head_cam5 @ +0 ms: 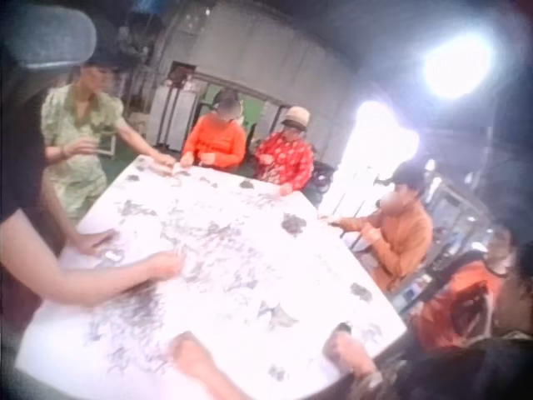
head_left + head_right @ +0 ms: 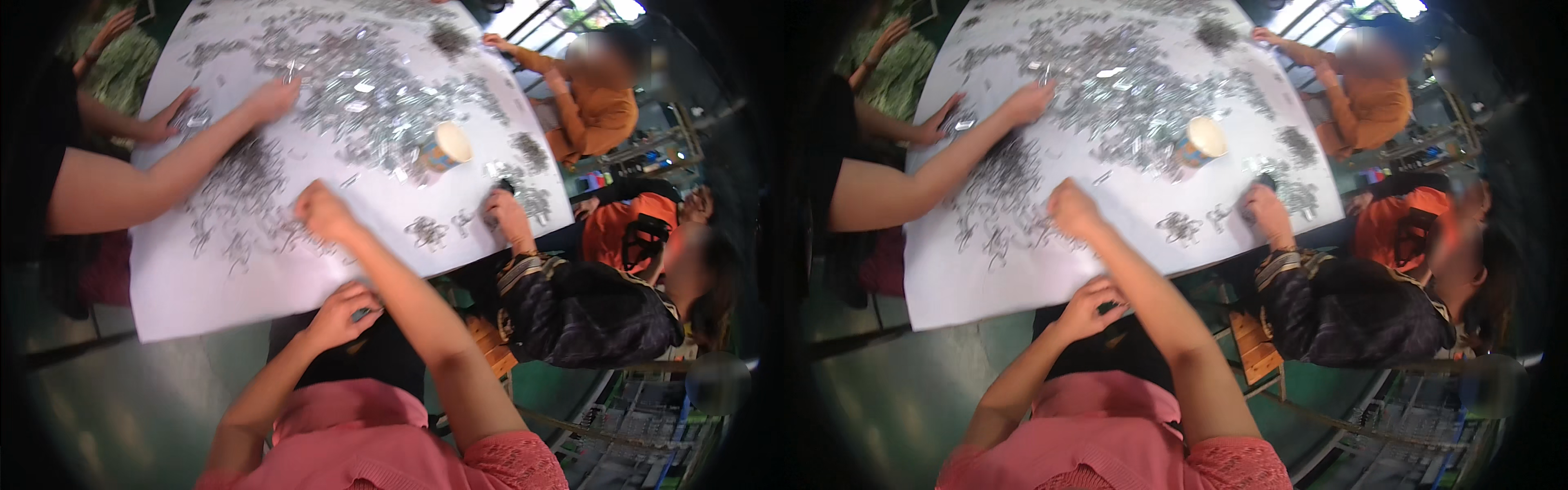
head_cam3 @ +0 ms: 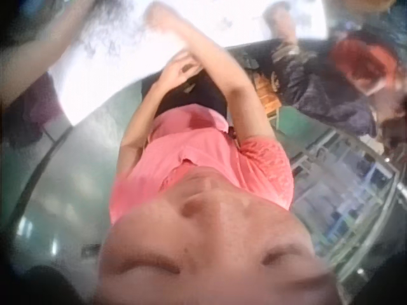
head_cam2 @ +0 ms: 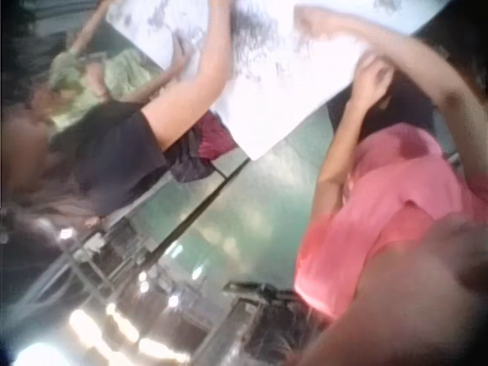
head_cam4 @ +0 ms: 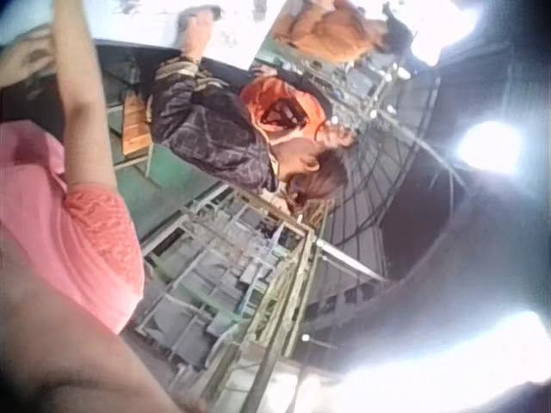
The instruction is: The person sits at a table and repeatedly picks up small metal paperclips from a large pile. They manipulate the clips with their hands, linking them together to form a chain. The person occasionally lifts the chain to check its length or hangs it on a nearby metal rack before returning to the table to continue the assembly.
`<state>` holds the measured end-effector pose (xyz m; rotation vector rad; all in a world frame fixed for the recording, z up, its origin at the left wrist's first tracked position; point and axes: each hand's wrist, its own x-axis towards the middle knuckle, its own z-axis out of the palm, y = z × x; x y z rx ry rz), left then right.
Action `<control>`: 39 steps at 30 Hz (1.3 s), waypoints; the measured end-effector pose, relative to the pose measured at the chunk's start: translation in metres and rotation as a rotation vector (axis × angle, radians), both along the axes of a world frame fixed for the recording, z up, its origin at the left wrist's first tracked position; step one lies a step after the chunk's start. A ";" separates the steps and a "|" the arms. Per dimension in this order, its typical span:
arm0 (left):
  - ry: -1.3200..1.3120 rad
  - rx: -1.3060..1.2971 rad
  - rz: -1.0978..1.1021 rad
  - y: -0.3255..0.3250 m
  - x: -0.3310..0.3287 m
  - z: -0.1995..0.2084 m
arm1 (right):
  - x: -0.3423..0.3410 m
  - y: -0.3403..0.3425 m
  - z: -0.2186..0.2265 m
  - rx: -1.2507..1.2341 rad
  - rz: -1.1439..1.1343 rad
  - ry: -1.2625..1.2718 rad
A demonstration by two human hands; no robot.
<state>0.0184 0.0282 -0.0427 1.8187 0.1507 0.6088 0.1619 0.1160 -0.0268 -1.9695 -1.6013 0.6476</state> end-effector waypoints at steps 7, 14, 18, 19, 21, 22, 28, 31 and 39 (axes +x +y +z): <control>-0.049 0.006 -0.014 0.002 -0.003 0.001 | 0.049 -0.059 0.017 -0.078 -0.329 1.364; 0.028 -0.026 0.055 -0.004 0.000 0.014 | 0.067 -0.098 0.005 -0.030 -0.420 1.250; 0.077 -0.034 0.078 -0.006 0.002 0.020 | 0.073 -0.108 0.008 -0.037 -0.448 1.264; 0.090 -0.030 0.080 -0.006 0.001 0.022 | 0.076 -0.110 0.008 -0.045 -0.443 1.276; 0.098 -0.020 0.092 -0.006 0.001 0.022 | 0.077 -0.111 0.005 -0.029 -0.422 1.227; 0.092 -0.012 0.097 -0.006 0.002 0.021 | 0.076 -0.111 0.004 -0.003 -0.410 1.166; 0.141 -0.009 0.136 -0.010 0.003 0.023 | 0.039 -0.146 0.044 0.150 -0.423 0.874; 0.112 -0.024 0.167 -0.015 0.006 0.024 | 0.007 -0.190 0.062 0.240 -0.512 0.869; 0.179 -0.051 0.187 -0.023 0.004 0.032 | -0.028 -0.233 0.054 0.272 -0.758 0.855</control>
